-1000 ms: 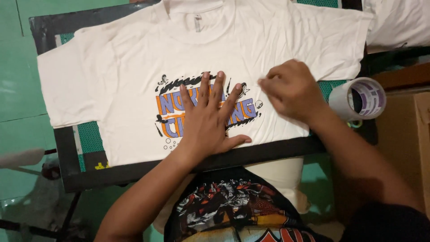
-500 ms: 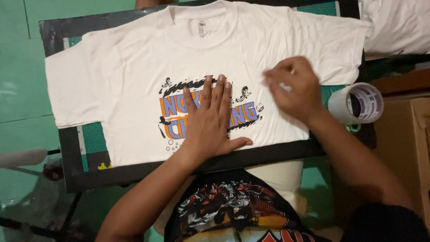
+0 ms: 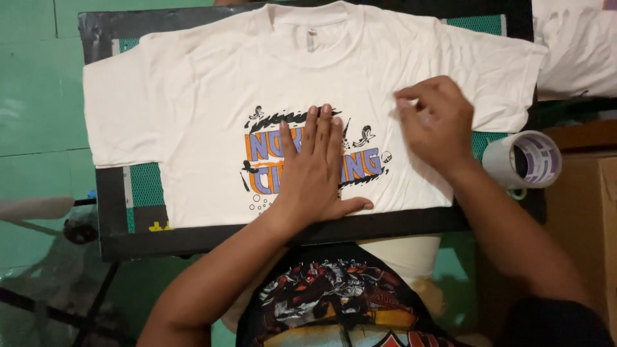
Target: The person peels small circular stickers off a white t-shirt laid flat on a table. They use their fingers to lift the edges of the stickers and remove them from the fabric surface.
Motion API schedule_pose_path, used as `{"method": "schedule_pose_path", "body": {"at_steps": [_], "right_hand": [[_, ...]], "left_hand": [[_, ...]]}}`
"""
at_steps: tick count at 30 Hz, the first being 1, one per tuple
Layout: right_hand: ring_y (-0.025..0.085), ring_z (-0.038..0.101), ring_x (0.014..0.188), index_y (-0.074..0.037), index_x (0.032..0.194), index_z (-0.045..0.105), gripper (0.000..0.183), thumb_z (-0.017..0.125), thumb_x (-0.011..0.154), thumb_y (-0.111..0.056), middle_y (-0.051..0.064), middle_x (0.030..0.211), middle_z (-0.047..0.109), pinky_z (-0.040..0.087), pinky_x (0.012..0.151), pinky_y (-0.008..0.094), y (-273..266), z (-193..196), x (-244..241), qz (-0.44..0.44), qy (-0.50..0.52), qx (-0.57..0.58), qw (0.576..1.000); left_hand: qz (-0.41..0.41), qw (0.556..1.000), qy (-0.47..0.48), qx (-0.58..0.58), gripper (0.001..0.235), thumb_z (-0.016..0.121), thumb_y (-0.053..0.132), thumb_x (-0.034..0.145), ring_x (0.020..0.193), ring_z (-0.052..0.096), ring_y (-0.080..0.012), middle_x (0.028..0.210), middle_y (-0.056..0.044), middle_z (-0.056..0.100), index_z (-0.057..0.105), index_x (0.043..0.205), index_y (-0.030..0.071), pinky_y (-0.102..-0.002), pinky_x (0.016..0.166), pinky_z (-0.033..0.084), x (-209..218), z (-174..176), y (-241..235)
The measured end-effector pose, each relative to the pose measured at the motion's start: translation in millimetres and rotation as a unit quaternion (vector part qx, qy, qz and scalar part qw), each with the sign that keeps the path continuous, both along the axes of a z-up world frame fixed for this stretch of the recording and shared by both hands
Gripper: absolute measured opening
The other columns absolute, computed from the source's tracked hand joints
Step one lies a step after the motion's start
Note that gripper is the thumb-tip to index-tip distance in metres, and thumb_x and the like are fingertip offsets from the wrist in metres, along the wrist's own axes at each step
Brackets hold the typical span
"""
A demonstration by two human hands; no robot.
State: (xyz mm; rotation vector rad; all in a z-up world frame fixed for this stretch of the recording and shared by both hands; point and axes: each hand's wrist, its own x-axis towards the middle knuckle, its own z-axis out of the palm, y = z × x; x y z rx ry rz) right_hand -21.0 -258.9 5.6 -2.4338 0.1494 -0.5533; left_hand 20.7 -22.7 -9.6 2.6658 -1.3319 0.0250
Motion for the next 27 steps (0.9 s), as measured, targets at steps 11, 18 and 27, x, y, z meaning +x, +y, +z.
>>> {"method": "schedule_pose_path", "body": {"at_steps": [11, 18, 27], "right_hand": [[0.008, 0.063, 0.087, -0.010, 0.099, 0.077, 0.004, 0.073, 0.098, -0.010, 0.000, 0.094, 0.073, 0.052, 0.079, 0.023, -23.1, -5.1, 23.4, -0.081, 0.104, 0.190, 0.973], [0.027, 0.062, 0.087, 0.001, 0.110, 0.079, 0.014, 0.077, 0.096, 0.004, 0.016, 0.100, 0.061, 0.054, 0.072, 0.037, -3.4, -17.8, 53.5, 0.088, -0.133, -0.107, 0.981], [0.006, 0.068, 0.088, -0.013, 0.095, 0.078, 0.008, 0.073, 0.090, -0.008, -0.002, 0.094, 0.077, 0.054, 0.081, 0.021, 25.0, 20.3, 79.7, -0.081, 0.203, 0.255, 0.942]], "left_hand": [[-0.013, 1.000, -0.012, -0.001, 0.126, 0.049, 0.104, 0.068, 0.155, 0.009, -0.0471, 0.166, -0.031, 0.012, 0.023, 0.164, 0.026, -0.076, 0.115, 0.009, 1.3, -0.1, 1.1], [-0.012, 1.000, -0.020, 0.010, 0.128, 0.049, 0.106, 0.068, 0.155, 0.010, -0.0465, 0.167, -0.028, 0.014, 0.018, 0.165, 0.028, -0.076, 0.115, 0.011, 2.0, -1.3, 1.8], [-0.012, 1.000, -0.010, -0.020, 0.126, 0.053, 0.103, 0.068, 0.156, 0.011, -0.0469, 0.166, -0.030, 0.013, 0.023, 0.163, 0.026, -0.078, 0.114, 0.012, 1.9, -5.0, 2.6]]}}
